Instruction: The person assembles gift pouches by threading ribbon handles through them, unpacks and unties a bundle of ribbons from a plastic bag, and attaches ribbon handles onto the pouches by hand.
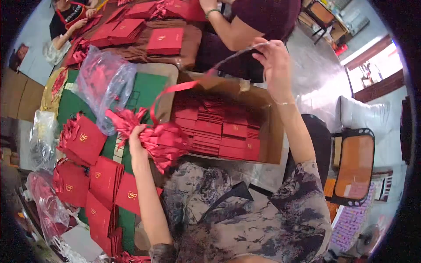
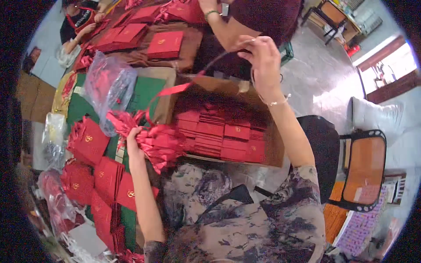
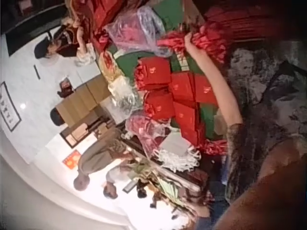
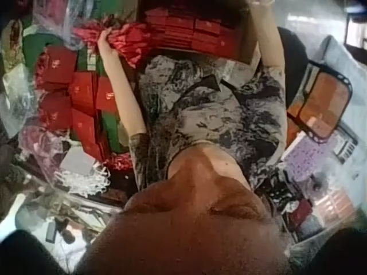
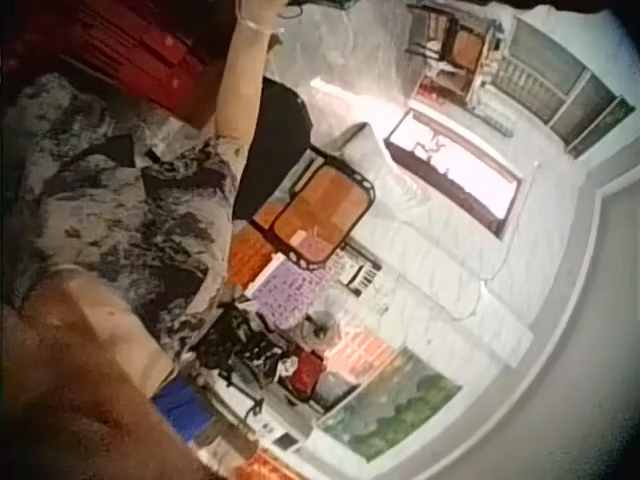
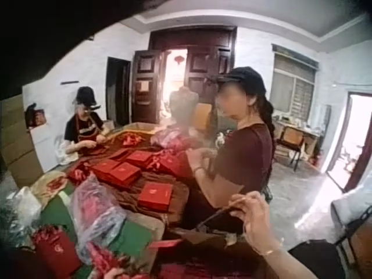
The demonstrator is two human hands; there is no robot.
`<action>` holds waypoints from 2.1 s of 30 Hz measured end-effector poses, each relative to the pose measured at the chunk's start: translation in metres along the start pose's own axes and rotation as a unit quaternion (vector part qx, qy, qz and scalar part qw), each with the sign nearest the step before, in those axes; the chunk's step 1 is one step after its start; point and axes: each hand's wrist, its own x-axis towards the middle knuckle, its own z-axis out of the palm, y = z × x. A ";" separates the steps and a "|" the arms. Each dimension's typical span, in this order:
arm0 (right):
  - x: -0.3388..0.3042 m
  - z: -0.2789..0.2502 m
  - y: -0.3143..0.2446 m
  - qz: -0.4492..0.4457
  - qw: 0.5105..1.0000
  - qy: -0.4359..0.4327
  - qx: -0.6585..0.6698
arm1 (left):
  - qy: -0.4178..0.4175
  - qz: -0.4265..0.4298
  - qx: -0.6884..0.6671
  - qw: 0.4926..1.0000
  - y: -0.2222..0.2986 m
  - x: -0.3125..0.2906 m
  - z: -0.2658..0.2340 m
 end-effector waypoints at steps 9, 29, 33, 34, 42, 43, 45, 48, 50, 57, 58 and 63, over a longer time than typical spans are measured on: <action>-0.082 -0.069 0.004 0.100 0.963 0.101 -0.227 | -0.024 0.025 0.004 0.999 0.002 0.003 -0.009; -0.270 -0.262 0.167 0.310 0.787 -0.009 -0.533 | -0.001 0.037 0.031 0.999 0.011 -0.003 -0.006; -0.274 -0.250 0.167 0.464 0.794 -0.147 -0.364 | 0.001 0.077 0.003 0.997 0.013 0.002 -0.006; -0.278 -0.250 0.170 0.320 0.778 -0.203 -0.501 | -0.001 0.079 0.001 0.997 0.014 0.000 -0.003; -0.268 -0.292 0.246 0.170 0.523 -0.296 -0.781 | 0.046 0.117 0.002 0.992 0.003 0.003 -0.018; -0.266 -0.294 0.255 0.206 0.501 -0.318 -0.778 | 0.048 0.119 0.001 0.992 0.003 0.003 -0.021; -0.267 -0.296 0.275 0.228 0.483 -0.353 -0.768 | 0.061 0.109 0.014 0.992 0.003 0.005 -0.027; -0.293 -0.343 0.305 0.323 0.506 -0.322 -0.732 | 0.017 0.076 0.011 0.997 0.001 0.009 -0.010; -0.297 -0.310 0.325 0.296 0.478 -0.383 -0.733 | 0.041 0.076 0.021 0.996 0.007 -0.003 -0.017; -0.313 -0.324 0.373 0.271 0.478 -0.339 -0.764 | 0.036 0.090 0.027 0.995 0.010 0.001 -0.019; -0.318 -0.329 0.383 0.282 0.471 -0.333 -0.767 | 0.039 0.081 0.025 0.996 0.009 0.002 -0.016; -0.265 -0.249 0.311 0.157 0.765 -0.026 -0.625 | 0.041 0.107 0.033 0.993 0.007 -0.011 -0.015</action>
